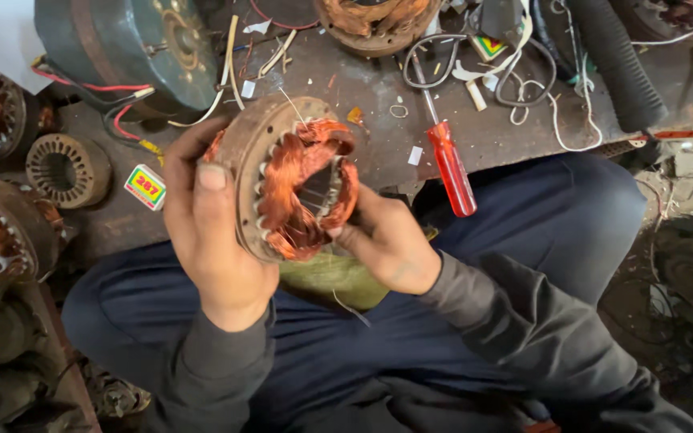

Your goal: The person is repairing a motor stator by hand. They use a screwdriver to pry and separate copper windings, then use scissors and pliers to cut and remove sections of the winding. The person rotates the stator to access different areas and continues to remove copper wire throughout the clip.

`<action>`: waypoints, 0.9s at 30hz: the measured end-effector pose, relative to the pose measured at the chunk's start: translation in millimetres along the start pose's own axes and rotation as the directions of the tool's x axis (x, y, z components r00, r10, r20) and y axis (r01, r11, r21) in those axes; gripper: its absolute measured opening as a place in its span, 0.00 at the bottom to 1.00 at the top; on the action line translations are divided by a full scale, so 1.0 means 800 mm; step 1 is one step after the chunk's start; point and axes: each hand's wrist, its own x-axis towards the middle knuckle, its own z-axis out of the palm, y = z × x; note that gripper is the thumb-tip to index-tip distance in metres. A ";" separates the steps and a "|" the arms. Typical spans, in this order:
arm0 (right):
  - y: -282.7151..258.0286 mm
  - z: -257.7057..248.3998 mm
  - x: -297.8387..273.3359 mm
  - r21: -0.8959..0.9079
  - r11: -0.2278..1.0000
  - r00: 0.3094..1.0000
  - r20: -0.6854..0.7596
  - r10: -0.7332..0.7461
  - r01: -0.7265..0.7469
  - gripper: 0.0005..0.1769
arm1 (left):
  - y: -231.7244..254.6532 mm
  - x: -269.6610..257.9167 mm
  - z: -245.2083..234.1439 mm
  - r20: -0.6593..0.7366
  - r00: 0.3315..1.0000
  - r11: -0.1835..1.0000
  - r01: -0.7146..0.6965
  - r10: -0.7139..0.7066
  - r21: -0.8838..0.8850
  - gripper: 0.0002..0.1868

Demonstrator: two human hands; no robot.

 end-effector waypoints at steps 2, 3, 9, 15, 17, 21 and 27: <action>-0.008 -0.001 0.006 -0.305 0.950 0.996 -0.039 -0.082 0.066 0.28 | -0.011 0.004 -0.005 0.001 1.000 0.999 0.015 -0.015 -0.034 0.24; -0.011 -0.004 0.008 -0.437 0.879 0.972 -0.038 -0.232 0.193 0.26 | -0.017 0.006 -0.008 0.004 1.000 0.999 0.019 -0.019 -0.040 0.24; -0.041 -0.058 -0.003 -0.764 0.642 0.842 -0.299 -0.450 0.072 0.10 | -0.039 0.010 -0.031 0.040 0.998 0.992 0.036 -0.041 0.122 0.24; -0.045 -0.148 0.002 -0.937 0.294 0.734 -0.335 -0.591 -0.191 0.14 | -0.048 0.020 -0.035 0.106 0.994 0.970 -0.027 0.001 0.240 0.23; -0.026 -0.159 0.005 -0.939 0.226 0.727 -0.344 -0.594 -0.259 0.17 | -0.047 0.022 -0.032 0.100 0.993 0.977 0.045 -0.067 0.207 0.25; -0.006 -0.169 0.008 -0.918 0.232 0.739 -0.395 -0.546 -0.321 0.24 | -0.048 0.032 -0.029 0.133 0.990 0.965 0.013 -0.049 0.262 0.25; -0.014 -0.159 0.030 -0.940 0.232 0.741 -0.341 -0.579 -0.251 0.31 | -0.043 0.054 -0.044 0.302 0.949 0.951 -0.003 -0.095 0.309 0.29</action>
